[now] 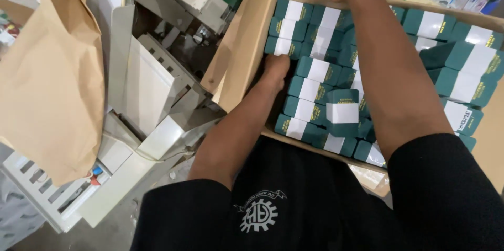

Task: The person packs small printed boxes from a production machine into a larger shipping carton.

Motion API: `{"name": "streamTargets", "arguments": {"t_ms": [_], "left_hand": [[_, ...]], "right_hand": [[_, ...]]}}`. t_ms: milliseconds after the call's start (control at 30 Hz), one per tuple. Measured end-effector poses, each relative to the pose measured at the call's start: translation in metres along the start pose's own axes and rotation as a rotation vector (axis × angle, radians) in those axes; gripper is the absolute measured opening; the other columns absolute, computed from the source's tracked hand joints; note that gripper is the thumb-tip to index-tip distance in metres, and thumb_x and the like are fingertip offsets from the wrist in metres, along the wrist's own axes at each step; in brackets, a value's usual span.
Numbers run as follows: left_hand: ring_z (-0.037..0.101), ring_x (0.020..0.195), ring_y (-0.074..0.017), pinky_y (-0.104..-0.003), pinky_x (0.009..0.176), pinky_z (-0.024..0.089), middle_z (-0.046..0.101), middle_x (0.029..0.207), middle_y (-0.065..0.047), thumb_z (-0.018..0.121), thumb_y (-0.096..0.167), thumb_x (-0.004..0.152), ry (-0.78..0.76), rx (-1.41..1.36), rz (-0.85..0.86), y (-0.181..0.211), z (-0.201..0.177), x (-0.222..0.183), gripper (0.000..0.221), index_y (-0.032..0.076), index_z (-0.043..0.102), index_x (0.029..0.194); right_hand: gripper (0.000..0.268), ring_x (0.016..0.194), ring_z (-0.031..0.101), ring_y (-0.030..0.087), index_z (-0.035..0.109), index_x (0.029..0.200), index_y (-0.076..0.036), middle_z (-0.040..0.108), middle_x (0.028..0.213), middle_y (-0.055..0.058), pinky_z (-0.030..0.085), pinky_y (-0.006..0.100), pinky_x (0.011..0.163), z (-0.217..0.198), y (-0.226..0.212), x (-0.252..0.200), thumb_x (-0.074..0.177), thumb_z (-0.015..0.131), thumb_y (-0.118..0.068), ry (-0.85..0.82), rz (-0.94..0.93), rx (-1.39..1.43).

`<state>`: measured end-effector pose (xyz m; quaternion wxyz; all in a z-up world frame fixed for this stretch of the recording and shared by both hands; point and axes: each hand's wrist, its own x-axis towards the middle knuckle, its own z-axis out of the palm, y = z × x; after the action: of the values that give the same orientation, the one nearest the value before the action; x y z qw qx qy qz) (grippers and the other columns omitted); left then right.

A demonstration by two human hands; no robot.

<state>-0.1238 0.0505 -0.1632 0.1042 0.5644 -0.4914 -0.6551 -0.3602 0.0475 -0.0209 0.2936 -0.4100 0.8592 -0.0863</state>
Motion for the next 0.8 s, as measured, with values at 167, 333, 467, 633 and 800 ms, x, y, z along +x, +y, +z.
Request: {"name": "streamTargets", "arguments": {"t_ms": [167, 333, 467, 633, 800], "left_hand": [[0.066, 0.092, -0.0290, -0.047, 0.076, 0.056, 0.069, 0.110, -0.017, 0.050, 0.005, 0.086, -0.054, -0.189, -0.091, 0.013, 0.005, 0.014, 0.045, -0.006, 0.062, 0.128], [0.063, 0.083, -0.0338, -0.051, 0.068, 0.054, 0.066, 0.096, -0.019, 0.050, 0.003, 0.082, -0.064, -0.414, -0.220, -0.008, 0.004, 0.017, 0.036, -0.009, 0.066, 0.112], [0.063, 0.079, -0.0354, -0.053, 0.066, 0.054, 0.065, 0.092, -0.019, 0.050, 0.002, 0.080, -0.095, -0.481, -0.264, -0.024, 0.020, 0.046, 0.034, -0.010, 0.067, 0.107], [0.059, 0.077, -0.0350, -0.051, 0.062, 0.052, 0.062, 0.090, -0.019, 0.052, 0.000, 0.076, -0.113, -0.513, -0.158, -0.003, 0.009, 0.012, 0.027, -0.009, 0.066, 0.098], [0.060, 0.082, -0.0358, -0.051, 0.065, 0.053, 0.061, 0.092, -0.018, 0.052, 0.002, 0.072, -0.153, -0.565, -0.289, 0.008, 0.009, 0.016, 0.024, -0.002, 0.062, 0.093]], "right_hand": [[0.106, 0.136, 0.046, 0.051, 0.062, 0.140, -0.004, 0.048, 0.149, 0.030, 0.039, 0.066, 0.107, -0.003, 0.013, 0.005, 0.091, 0.027, -0.092, 0.056, -0.011, -0.017], [0.089, 0.116, 0.061, 0.051, 0.060, 0.143, -0.012, 0.060, 0.133, 0.033, 0.049, 0.064, 0.091, -0.002, 0.000, -0.023, 0.097, 0.032, -0.083, 0.114, -0.078, 0.076], [0.084, 0.106, 0.067, 0.049, 0.066, 0.138, -0.008, 0.066, 0.123, 0.034, 0.052, 0.062, 0.084, 0.022, 0.039, 0.021, 0.104, 0.037, -0.079, 0.155, -0.108, 0.029], [0.083, 0.100, 0.071, 0.045, 0.067, 0.135, -0.002, 0.070, 0.117, 0.033, 0.055, 0.055, 0.085, 0.002, 0.005, -0.011, 0.102, 0.041, -0.074, 0.134, -0.232, 0.049], [0.087, 0.108, 0.067, 0.048, 0.070, 0.128, 0.001, 0.067, 0.121, 0.035, 0.053, 0.054, 0.091, 0.008, 0.017, 0.001, 0.104, 0.042, -0.077, 0.192, -0.200, -0.008]]}}
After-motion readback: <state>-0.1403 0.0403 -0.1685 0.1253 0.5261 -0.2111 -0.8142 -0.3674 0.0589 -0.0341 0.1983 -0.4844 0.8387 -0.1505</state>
